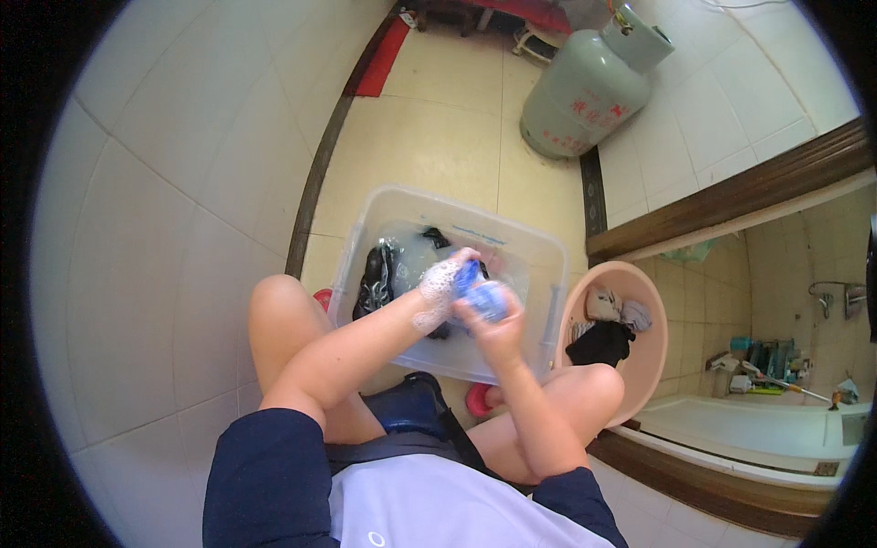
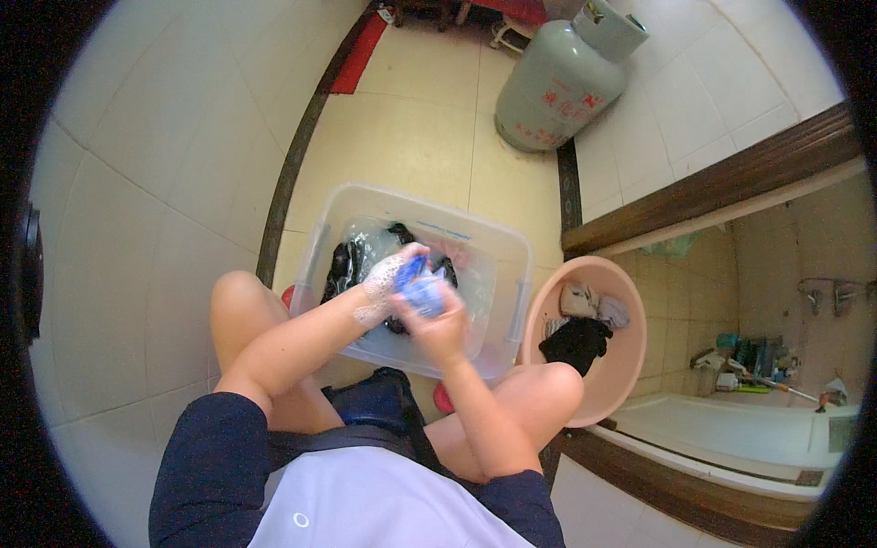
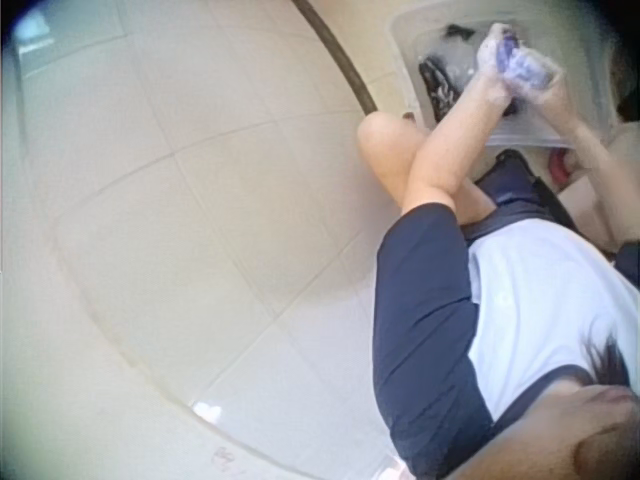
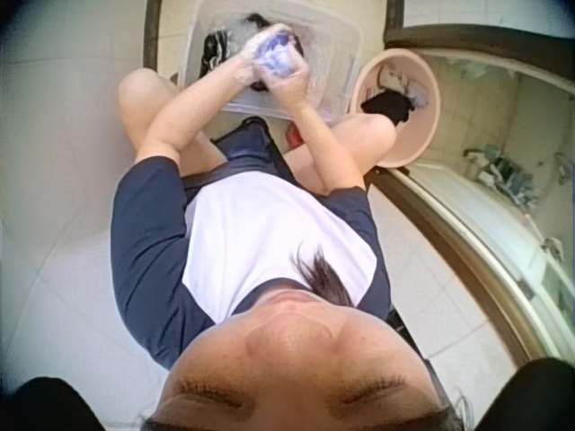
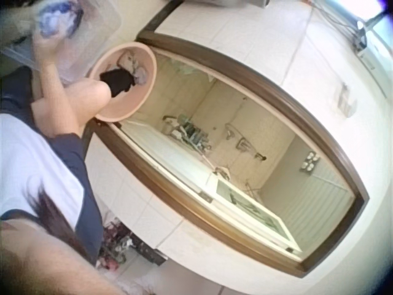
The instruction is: The person sits on the floor and hand-washes clothes in a clear plastic tub filled with soapy water. They scrub a dark garment, wring it out, and place it into a pink basin. They then pick up a light blue garment, apply liquid detergent from a green bottle, and scrub it thoroughly before wringing it out.
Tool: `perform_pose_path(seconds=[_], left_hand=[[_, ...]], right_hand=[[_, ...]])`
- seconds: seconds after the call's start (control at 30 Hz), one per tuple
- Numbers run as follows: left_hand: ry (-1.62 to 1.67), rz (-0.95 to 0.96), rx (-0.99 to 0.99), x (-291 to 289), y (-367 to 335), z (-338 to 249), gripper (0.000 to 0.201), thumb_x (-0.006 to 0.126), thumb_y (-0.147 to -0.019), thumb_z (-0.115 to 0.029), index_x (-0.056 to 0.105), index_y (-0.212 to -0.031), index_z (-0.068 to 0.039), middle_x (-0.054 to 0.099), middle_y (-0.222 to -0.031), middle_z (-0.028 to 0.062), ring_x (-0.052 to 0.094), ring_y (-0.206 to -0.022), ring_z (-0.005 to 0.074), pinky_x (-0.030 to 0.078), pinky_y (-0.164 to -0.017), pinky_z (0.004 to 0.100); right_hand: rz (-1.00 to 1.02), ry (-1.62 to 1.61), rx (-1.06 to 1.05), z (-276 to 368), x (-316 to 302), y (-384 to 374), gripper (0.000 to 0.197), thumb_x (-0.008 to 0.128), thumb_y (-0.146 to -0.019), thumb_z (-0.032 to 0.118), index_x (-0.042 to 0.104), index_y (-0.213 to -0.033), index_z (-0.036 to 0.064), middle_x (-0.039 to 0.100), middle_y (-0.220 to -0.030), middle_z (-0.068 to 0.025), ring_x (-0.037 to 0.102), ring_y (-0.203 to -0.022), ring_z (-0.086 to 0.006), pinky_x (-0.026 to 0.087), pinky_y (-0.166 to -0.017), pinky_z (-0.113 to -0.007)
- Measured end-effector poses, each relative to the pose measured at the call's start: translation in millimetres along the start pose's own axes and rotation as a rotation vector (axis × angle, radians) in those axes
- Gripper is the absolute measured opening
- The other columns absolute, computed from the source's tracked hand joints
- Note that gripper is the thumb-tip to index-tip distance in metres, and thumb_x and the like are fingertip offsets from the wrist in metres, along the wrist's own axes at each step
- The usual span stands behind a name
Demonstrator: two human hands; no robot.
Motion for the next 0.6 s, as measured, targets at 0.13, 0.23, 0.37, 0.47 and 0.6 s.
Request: perform_pose_path(seconds=[0.13, 0.23, 0.37, 0.47, 0.6], left_hand=[[0.069, 0.152, -0.085, 13, 10, 35, 0.010, 0.061, -0.084, -0.024, 0.058, -0.089, -0.015, 0.060, -0.088, 0.0039, 0.059, -0.078, 0.0165, 0.049, -0.063, 0.0308], [-0.527, -0.169, 0.261, 5, 16, 15, 0.016, 0.062, -0.082, -0.022, 0.059, -0.097, -0.014, 0.059, -0.093, 0.0026, 0.057, -0.088, 0.0145, 0.048, -0.072, 0.0318], [-1.049, -0.110, 0.513, 21, 14, 0, 0.017, 0.059, -0.083, -0.023, 0.059, -0.097, -0.013, 0.058, -0.089, 0.0019, 0.056, -0.083, 0.0153, 0.048, -0.074, 0.0335], [-0.413, -0.153, 0.165, 11, 13, 16, 0.013, 0.055, -0.087, -0.020, 0.060, -0.095, -0.012, 0.058, -0.086, 0.0017, 0.056, -0.077, 0.0145, 0.049, -0.071, 0.0320], [-0.245, 0.061, 0.080, 44, 26, 3, 0.013, 0.053, -0.090, -0.019, 0.061, -0.092, -0.009, 0.063, -0.087, 0.0019, 0.061, -0.079, 0.0128, 0.051, -0.072, 0.0297]], right_hand=[[-0.301, 0.221, -0.425, 12, -5, -5, 0.018, 0.072, -0.070, 0.011, 0.060, -0.079, 0.0005, 0.063, -0.072, -0.0097, 0.058, -0.062, -0.0178, 0.048, -0.059, -0.032], [-0.445, 0.122, -0.229, -8, -24, -17, 0.018, 0.070, -0.070, 0.014, 0.059, -0.074, 0.0007, 0.061, -0.066, -0.0113, 0.059, -0.059, -0.0185, 0.047, -0.056, -0.034], [-0.237, 0.266, -0.772, 23, -4, 4, 0.016, 0.068, -0.072, 0.013, 0.056, -0.071, 0.0022, 0.055, -0.059, -0.0063, 0.053, -0.054, -0.0152, 0.044, -0.053, -0.029], [-0.390, 0.165, -0.452, 7, -21, -6, 0.021, 0.070, -0.074, 0.018, 0.058, -0.070, 0.0009, 0.060, -0.063, -0.0106, 0.057, -0.055, -0.0166, 0.046, -0.053, -0.032], [-0.414, 0.152, -0.099, -25, -50, -42, 0.032, 0.064, -0.085, 0.027, 0.058, -0.070, 0.0003, 0.058, -0.061, -0.0031, 0.051, -0.058, -0.0100, 0.044, -0.054, -0.030]])
Point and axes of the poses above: each hand's wrist, its own y-axis away from the middle knuckle, its own x-axis out of the palm, z = x × y, the point moved 6 cm from there along -y, towards the middle knuckle
